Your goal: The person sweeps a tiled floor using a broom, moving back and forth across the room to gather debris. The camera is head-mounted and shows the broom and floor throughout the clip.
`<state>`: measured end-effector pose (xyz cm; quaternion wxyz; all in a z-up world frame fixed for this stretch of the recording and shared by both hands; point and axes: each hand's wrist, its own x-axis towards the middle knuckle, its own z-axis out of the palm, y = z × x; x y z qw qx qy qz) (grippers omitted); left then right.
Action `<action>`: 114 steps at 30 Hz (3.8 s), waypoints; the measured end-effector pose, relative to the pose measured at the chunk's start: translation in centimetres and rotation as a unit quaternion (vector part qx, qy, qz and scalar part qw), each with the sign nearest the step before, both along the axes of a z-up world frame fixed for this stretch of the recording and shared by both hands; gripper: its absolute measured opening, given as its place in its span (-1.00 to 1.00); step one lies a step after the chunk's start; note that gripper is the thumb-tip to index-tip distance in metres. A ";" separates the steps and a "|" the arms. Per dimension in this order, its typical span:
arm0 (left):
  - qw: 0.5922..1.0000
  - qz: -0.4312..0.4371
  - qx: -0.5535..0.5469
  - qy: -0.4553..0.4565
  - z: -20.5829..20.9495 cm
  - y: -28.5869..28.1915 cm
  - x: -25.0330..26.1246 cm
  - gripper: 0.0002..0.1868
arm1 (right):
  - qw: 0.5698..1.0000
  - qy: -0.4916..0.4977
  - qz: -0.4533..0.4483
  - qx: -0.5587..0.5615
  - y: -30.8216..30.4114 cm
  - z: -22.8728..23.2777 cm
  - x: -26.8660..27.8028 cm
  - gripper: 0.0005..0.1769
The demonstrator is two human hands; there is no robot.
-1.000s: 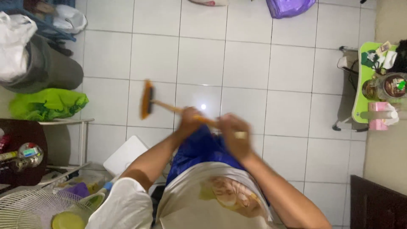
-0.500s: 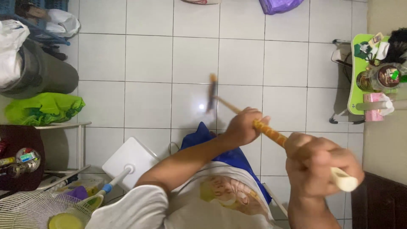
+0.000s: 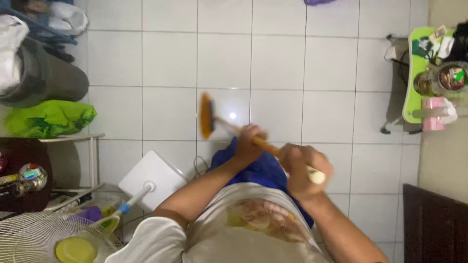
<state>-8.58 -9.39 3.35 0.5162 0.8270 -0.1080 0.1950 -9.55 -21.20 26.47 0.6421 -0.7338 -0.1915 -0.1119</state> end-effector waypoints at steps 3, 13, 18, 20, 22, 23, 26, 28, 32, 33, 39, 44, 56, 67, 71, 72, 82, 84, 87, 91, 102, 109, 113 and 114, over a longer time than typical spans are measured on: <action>0.998 -0.013 -0.063 0.004 3.9 -4.1 2.1 -0.58 | 0.993 -0.063 -0.039 0.092 -1.1 1.7 0.6 -0.49; 0.853 -0.359 0.248 0.285 12.3 -1.7 7.9 -0.79 | 0.969 0.012 0.190 0.157 -8.5 4.1 2.7 -0.76; 0.849 -0.286 0.286 0.339 9.2 6.4 6.3 -0.71 | 0.953 0.067 0.113 0.272 -3.2 -2.5 4.7 -0.62; 0.961 -0.102 0.192 0.168 8.0 10.2 4.0 -0.81 | 0.936 0.083 0.035 0.341 -0.6 -7.8 5.9 -0.61; 0.954 -0.016 0.205 0.218 2.3 12.0 2.5 -0.89 | 0.974 0.082 -0.040 0.207 2.7 -10.5 4.8 -0.57; 0.937 0.071 0.216 0.266 -0.6 12.8 1.6 -0.95 | 0.988 0.079 -0.113 0.069 4.3 -11.9 4.2 -0.51; 0.922 0.134 0.203 0.302 -4.2 13.2 0.8 -0.70 | 0.974 0.146 -0.021 0.169 8.3 -7.9 2.5 -0.47; 0.973 0.134 0.169 0.076 -4.6 9.6 1.8 -0.80 | 0.997 0.060 -0.051 -0.023 4.6 -7.2 2.8 -0.50; 0.996 -0.006 -0.079 0.033 0.5 0.2 4.0 -0.68 | 0.991 -0.004 -0.108 0.073 -1.5 -3.0 3.7 -0.52; 0.996 -0.007 -0.078 0.029 2.0 -1.7 4.6 -0.68 | 0.991 -0.007 -0.109 0.074 -2.2 -1.3 3.9 -0.52; 0.973 -0.166 -0.061 0.145 13.1 -6.7 6.7 -0.40 | 0.991 -0.105 -0.086 0.013 -4.3 4.0 4.1 -0.42; 0.974 -0.198 -0.027 0.106 15.7 -5.2 6.8 -0.52 | 0.998 -0.053 -0.022 0.038 -4.3 7.8 3.2 -0.56; 0.957 -0.017 0.186 0.220 1.7 20.8 9.8 -0.91 | 0.981 0.073 -0.012 0.177 10.6 -2.4 7.1 -0.60; 0.951 0.050 0.094 0.290 -9.1 21.6 12.3 -0.72 | 0.996 0.006 -0.021 -0.089 15.1 -7.5 8.4 -0.66; 0.968 -0.181 -0.151 0.088 -11.4 8.7 12.7 -0.37 | 0.972 0.097 -0.149 -0.156 10.3 -0.5 7.7 -0.49; 0.967 -0.181 -0.154 0.087 -7.6 6.9 12.4 -0.37 | 0.971 0.097 -0.149 -0.159 9.9 1.1 7.9 -0.49; 0.963 -0.227 -0.076 0.126 13.7 7.1 9.1 -0.55 | 0.999 -0.030 0.005 0.027 7.6 9.0 6.2 -0.65; 0.962 -0.244 -0.060 0.109 12.9 10.3 8.2 -0.63 | 0.993 -0.024 0.034 0.106 8.0 7.3 6.7 -0.66; 0.992 -0.109 0.024 0.058 6.6 16.6 7.3 -0.69 | 0.968 0.002 0.091 0.232 10.6 1.4 8.0 -0.65; 0.947 0.011 0.211 0.242 -3.1 28.0 6.1 -0.86 | 0.994 0.056 0.079 -0.052 17.5 -5.4 7.3 -0.76; 0.997 -0.070 0.045 0.000 -2.3 14.7 7.1 -0.85 | 0.998 0.056 -0.023 0.020 11.0 -2.3 6.0 -0.74; 0.957 -0.184 -0.063 0.216 4.5 4.9 13.5 -0.52 | 0.994 -0.054 -0.037 -0.088 10.5 5.0 9.7 -0.38; 0.923 -0.207 -0.068 0.319 13.6 7.5 13.6 -0.51 | 0.992 -0.105 -0.053 -0.053 10.0 7.4 10.1 -0.46; 0.923 -0.205 -0.066 0.318 13.1 8.8 13.3 -0.51 | 0.992 -0.107 -0.052 -0.050 9.9 6.8 10.3 -0.46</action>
